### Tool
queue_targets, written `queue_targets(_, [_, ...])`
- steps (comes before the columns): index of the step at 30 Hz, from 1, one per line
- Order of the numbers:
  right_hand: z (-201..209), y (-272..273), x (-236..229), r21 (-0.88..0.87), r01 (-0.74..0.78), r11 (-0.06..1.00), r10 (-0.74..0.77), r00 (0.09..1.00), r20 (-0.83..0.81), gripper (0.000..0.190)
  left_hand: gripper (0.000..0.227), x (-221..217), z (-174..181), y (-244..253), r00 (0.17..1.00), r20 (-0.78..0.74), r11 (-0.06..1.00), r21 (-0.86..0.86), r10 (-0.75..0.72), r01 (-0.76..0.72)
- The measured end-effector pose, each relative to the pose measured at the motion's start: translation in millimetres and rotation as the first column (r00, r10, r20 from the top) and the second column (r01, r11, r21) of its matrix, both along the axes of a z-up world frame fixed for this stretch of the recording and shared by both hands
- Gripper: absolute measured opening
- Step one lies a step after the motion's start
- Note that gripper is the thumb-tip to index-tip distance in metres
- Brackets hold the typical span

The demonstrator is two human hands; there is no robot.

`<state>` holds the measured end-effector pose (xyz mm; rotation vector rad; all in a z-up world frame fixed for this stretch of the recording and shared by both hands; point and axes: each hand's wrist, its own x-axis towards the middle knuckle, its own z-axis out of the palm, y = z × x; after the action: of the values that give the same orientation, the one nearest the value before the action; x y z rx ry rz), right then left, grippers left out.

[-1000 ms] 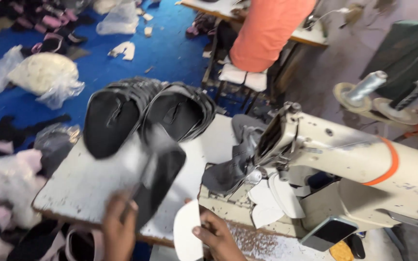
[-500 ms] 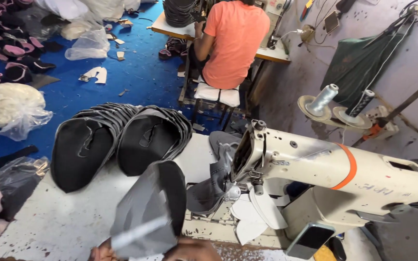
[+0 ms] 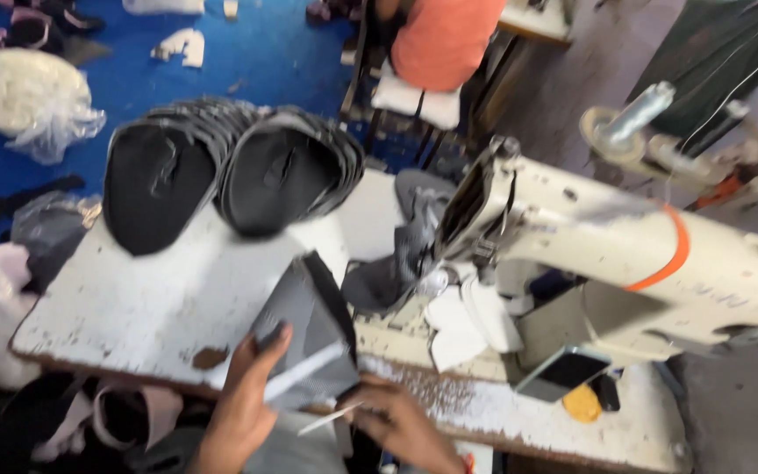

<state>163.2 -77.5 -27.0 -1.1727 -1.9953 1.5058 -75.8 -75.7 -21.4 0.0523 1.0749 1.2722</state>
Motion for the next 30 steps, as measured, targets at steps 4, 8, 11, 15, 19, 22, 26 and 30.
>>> queue_targets(4, [-13.2,0.8,32.9,0.171,0.128,0.977,-0.092,0.975,-0.201,0.012,0.037,7.7,20.3,3.4,0.996,-0.073,0.958,0.28,-0.05,0.068])
queue_targets(8, [17.1,10.1,37.0,0.014,0.564,0.826,-0.54,0.798,-0.268,0.025,0.036,17.6,30.1,-2.8,0.984,-0.121,0.928,0.333,-0.13,0.164])
queue_targets(11, [56.6,27.4,2.2,0.072,0.66,0.748,-0.616,0.731,-0.295,0.039,0.034,28.6,9.2,-5.3,0.958,-0.245,0.864,0.439,-0.15,0.247])
queue_targets(15, [58.1,29.5,-25.5,0.09,0.611,0.786,-0.563,0.768,-0.305,0.043,0.033,32.2,9.8,-3.4,0.955,-0.266,0.855,0.458,-0.129,0.242])
queue_targets(19, [45.5,24.0,-26.6,0.073,0.416,0.907,-0.347,0.834,-0.429,0.041,0.032,27.8,32.7,2.5,0.986,-0.141,0.89,0.435,-0.086,0.139])
queue_targets(22, [51.8,15.7,-22.1,0.056,0.352,0.934,-0.293,0.849,-0.44,0.042,0.033,28.8,45.1,4.7,0.982,-0.157,0.893,0.419,-0.105,0.163])
queue_targets(26, [59.8,12.1,-20.1,-0.139,0.265,0.954,-0.299,0.835,-0.462,0.056,0.031,31.3,45.4,10.0,0.988,-0.13,0.885,0.446,-0.085,0.134])
queue_targets(30, [73.5,10.6,-28.7,-0.282,0.225,0.933,-0.344,0.791,-0.507,0.071,0.026,31.7,34.9,12.5,0.978,-0.185,0.884,0.435,-0.096,0.169])
